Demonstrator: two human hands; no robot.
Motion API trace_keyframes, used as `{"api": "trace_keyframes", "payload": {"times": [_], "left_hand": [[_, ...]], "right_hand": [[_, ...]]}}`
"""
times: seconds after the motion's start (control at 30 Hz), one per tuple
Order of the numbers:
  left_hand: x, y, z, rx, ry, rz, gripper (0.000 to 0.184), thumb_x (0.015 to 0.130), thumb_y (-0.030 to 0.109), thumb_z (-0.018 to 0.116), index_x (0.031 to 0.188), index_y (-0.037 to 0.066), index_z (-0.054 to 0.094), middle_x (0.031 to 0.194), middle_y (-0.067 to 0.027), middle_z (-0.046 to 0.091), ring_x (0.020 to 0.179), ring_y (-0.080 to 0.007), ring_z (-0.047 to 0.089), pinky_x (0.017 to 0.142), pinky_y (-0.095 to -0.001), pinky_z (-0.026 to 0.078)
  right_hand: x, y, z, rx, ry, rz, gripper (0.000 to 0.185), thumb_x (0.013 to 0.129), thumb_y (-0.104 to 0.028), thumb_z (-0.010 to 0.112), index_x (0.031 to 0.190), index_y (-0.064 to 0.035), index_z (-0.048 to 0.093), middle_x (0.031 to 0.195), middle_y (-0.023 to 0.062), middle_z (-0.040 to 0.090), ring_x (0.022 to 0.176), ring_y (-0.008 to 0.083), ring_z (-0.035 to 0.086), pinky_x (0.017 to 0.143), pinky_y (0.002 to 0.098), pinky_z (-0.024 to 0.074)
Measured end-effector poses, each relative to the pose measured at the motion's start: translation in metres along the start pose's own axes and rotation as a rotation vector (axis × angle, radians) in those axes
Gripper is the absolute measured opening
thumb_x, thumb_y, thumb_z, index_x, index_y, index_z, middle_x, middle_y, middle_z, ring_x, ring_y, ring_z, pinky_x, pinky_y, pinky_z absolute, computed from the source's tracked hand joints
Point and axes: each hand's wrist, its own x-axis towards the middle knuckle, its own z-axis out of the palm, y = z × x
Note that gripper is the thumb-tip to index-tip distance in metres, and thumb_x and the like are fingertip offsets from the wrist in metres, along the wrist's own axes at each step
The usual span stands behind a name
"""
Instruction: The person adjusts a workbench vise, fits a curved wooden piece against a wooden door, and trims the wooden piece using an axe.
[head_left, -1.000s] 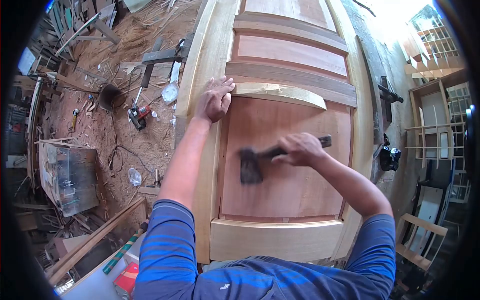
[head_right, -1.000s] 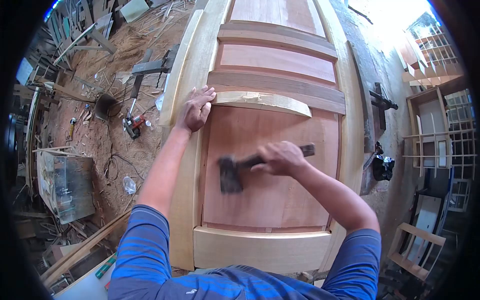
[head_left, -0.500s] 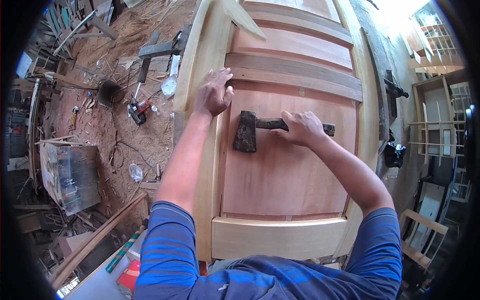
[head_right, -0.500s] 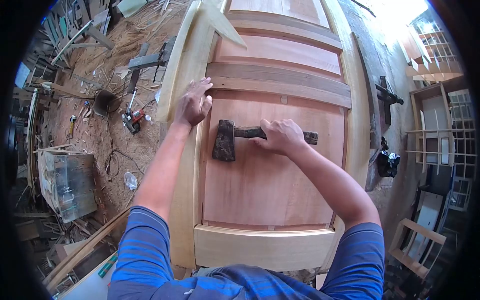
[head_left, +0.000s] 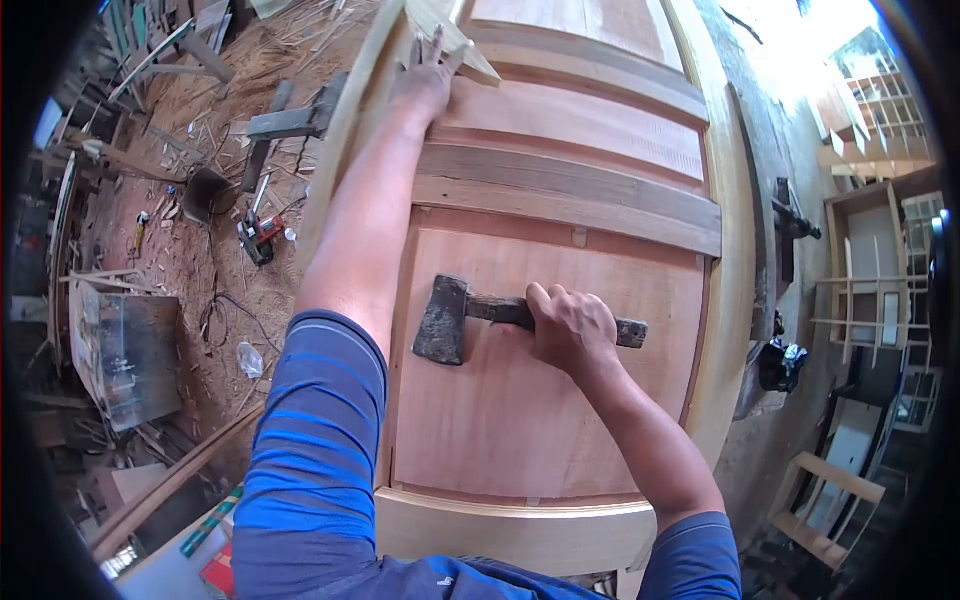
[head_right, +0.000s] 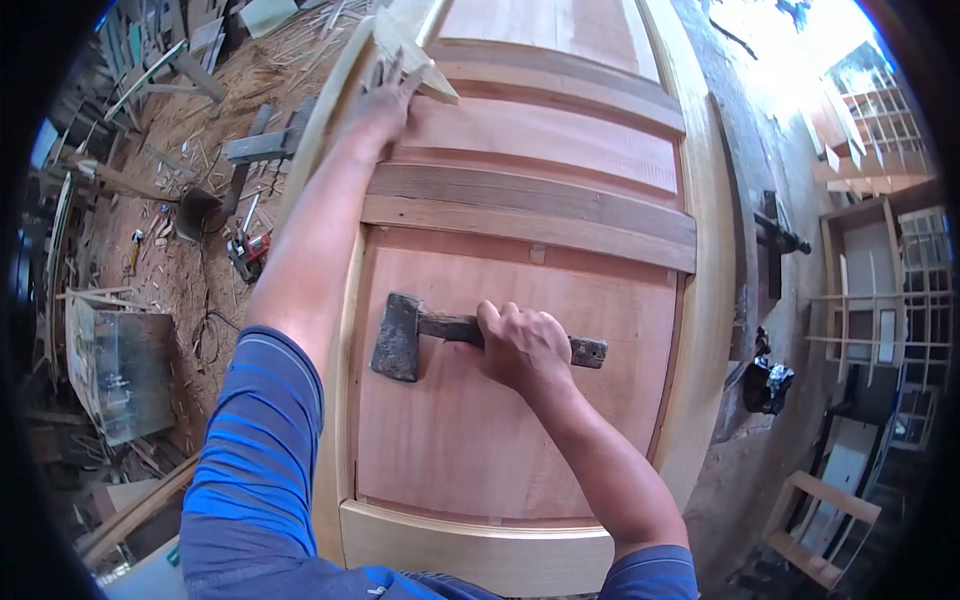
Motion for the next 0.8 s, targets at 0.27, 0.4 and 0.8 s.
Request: {"api": "trace_keyframes", "payload": {"times": [0.27, 0.4, 0.8], "left_hand": [[0.014, 0.018, -0.022, 0.020, -0.084, 0.368, 0.047, 0.097, 0.013, 0.073, 0.143, 0.022, 0.067, 0.150, -0.0024, 0.067, 0.148, -0.0281, 0.054, 0.124, -0.0507, 0.041], [-0.040, 0.061, -0.035, 0.097, 0.053, 0.733, 0.034, 0.101, 0.035, 0.072, 0.132, 0.020, 0.071, 0.128, -0.0081, 0.074, 0.133, -0.0289, 0.059, 0.115, -0.0493, 0.040], [-0.160, 0.063, -0.105, -0.153, -0.305, 0.062, 0.115, 0.074, 0.084, 0.078, 0.153, 0.005, 0.051, 0.150, -0.0208, 0.061, 0.141, -0.0372, 0.058, 0.121, -0.0495, 0.042]], "right_hand": [[-0.001, 0.001, 0.003, 0.077, -0.052, 0.066, 0.057, 0.092, -0.065, 0.073, 0.092, -0.0088, 0.062, 0.080, 0.0136, 0.071, 0.073, 0.0338, 0.076, 0.066, 0.0464, 0.0607], [-0.003, 0.004, 0.015, 0.062, 0.010, 0.067, 0.059, 0.092, -0.066, 0.072, 0.092, -0.0084, 0.063, 0.082, 0.0148, 0.072, 0.075, 0.0354, 0.077, 0.067, 0.0474, 0.0606], [-0.014, -0.011, -0.003, 0.046, 0.026, 0.104, 0.061, 0.093, -0.070, 0.067, 0.103, -0.0093, 0.067, 0.094, 0.0156, 0.077, 0.088, 0.0350, 0.078, 0.077, 0.0474, 0.0611]]}}
